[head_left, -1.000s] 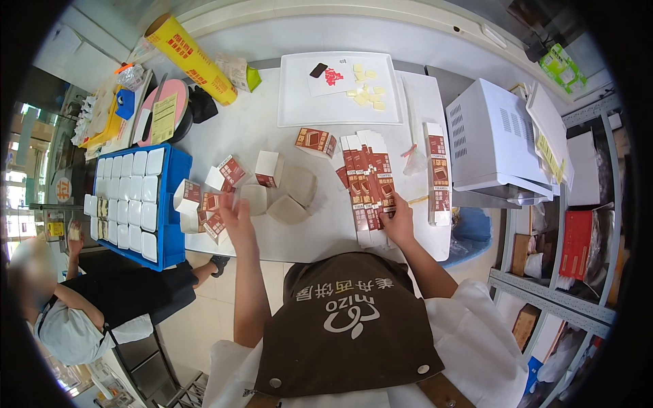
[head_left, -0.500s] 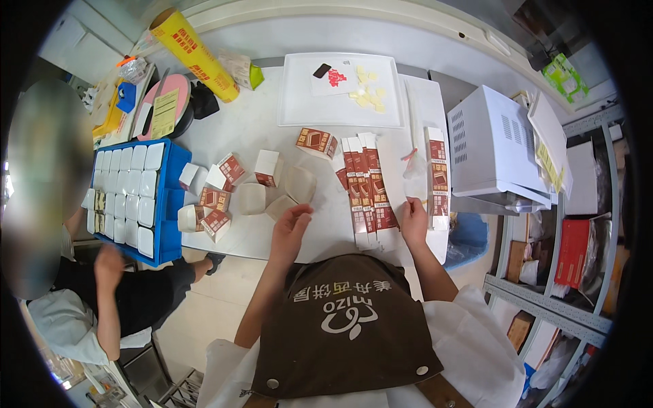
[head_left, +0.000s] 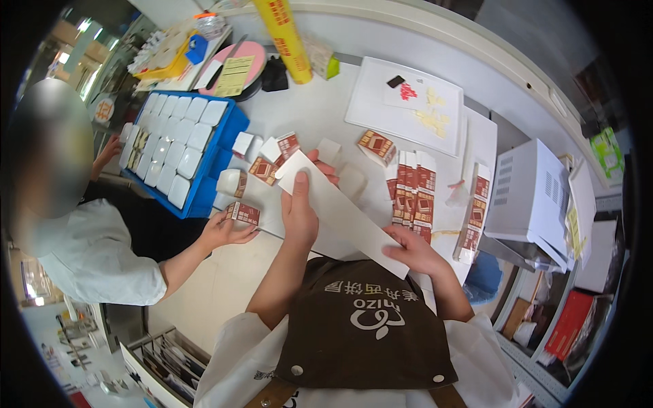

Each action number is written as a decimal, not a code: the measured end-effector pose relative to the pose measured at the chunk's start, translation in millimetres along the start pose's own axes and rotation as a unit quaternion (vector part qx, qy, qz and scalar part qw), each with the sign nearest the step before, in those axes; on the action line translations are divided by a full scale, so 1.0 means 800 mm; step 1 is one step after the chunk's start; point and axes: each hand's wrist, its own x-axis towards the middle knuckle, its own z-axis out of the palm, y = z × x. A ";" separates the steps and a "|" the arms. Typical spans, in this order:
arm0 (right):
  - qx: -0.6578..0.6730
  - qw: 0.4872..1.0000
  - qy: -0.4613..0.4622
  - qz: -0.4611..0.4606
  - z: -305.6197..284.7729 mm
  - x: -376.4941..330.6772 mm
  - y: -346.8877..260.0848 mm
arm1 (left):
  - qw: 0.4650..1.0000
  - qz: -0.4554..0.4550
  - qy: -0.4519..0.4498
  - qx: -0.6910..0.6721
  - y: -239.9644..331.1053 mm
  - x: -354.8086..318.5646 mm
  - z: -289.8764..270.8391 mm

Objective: The person folds flat cardboard pieces into small rectangular boxes and places them on a table. The person repeatedly picks up a flat piece, folds the sides, and secures the box shape by hand. Finished boxes are stacked in a pile on the right side of the workspace.

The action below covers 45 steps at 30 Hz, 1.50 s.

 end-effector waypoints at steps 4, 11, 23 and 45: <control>0.098 0.993 -0.044 0.051 -0.019 -0.027 -0.025 | 0.990 0.054 0.039 -0.126 0.016 0.006 -0.028; 0.457 0.851 -0.233 -0.109 -0.011 -0.028 -0.083 | 0.975 -0.092 -0.062 -0.193 0.055 -0.021 -0.017; -0.004 0.977 -0.030 -0.213 0.043 -0.002 -0.158 | 0.976 -0.172 -0.133 0.031 0.087 -0.044 -0.021; -0.192 0.939 0.073 -0.277 0.056 -0.003 -0.166 | 0.948 -0.108 -0.152 0.258 0.081 -0.055 0.003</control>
